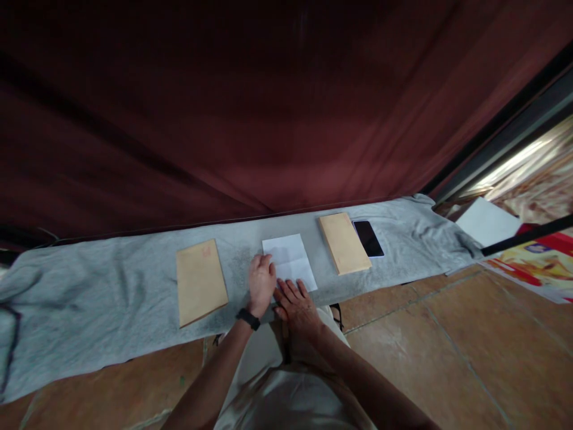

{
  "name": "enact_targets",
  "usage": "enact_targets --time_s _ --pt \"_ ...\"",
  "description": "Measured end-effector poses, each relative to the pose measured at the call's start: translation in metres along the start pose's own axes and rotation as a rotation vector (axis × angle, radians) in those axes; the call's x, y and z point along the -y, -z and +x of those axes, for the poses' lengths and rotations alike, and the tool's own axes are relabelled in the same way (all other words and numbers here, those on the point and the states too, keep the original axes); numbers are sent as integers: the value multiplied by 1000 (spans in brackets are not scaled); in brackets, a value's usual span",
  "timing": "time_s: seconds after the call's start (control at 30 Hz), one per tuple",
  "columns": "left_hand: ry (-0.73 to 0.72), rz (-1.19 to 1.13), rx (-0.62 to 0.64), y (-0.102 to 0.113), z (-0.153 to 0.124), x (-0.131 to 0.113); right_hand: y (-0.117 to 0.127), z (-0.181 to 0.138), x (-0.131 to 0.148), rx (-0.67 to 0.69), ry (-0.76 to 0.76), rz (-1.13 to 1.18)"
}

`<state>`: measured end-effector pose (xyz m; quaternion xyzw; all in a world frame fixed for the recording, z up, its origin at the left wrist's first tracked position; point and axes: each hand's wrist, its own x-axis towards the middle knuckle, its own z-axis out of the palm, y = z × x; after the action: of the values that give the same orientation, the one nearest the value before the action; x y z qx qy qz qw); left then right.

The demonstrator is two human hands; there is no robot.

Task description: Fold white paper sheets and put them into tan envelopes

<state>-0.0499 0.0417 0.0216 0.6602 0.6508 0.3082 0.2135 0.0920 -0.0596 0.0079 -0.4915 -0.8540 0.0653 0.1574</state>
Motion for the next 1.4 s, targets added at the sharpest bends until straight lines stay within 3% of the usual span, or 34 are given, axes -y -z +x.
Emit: enact_targets --time_s 0.13,0.23,0.5,0.73,0.87,1.0,1.2,1.4 --pt "-399 119 226 -19 -11 -13 -3 -1 0 27 26 31" --pt "-530 250 338 -26 -15 -11 -3 -4 0 18 23 65" --pt "-612 345 283 -24 -21 0 11 -22 -7 -1 2 58" --pt "-623 344 311 -21 -23 -2 16 -47 -35 39 41 141" --pt "-610 343 305 -19 -24 -6 23 -55 -52 -37 2 267" --pt "-613 341 300 -19 -25 -9 33 -30 -64 -169 -149 305" --pt "-600 364 314 -19 -26 -9 23 21 -79 -66 -131 123" --pt "-559 379 267 -18 -33 -2 6 23 -85 -85 -176 -23"
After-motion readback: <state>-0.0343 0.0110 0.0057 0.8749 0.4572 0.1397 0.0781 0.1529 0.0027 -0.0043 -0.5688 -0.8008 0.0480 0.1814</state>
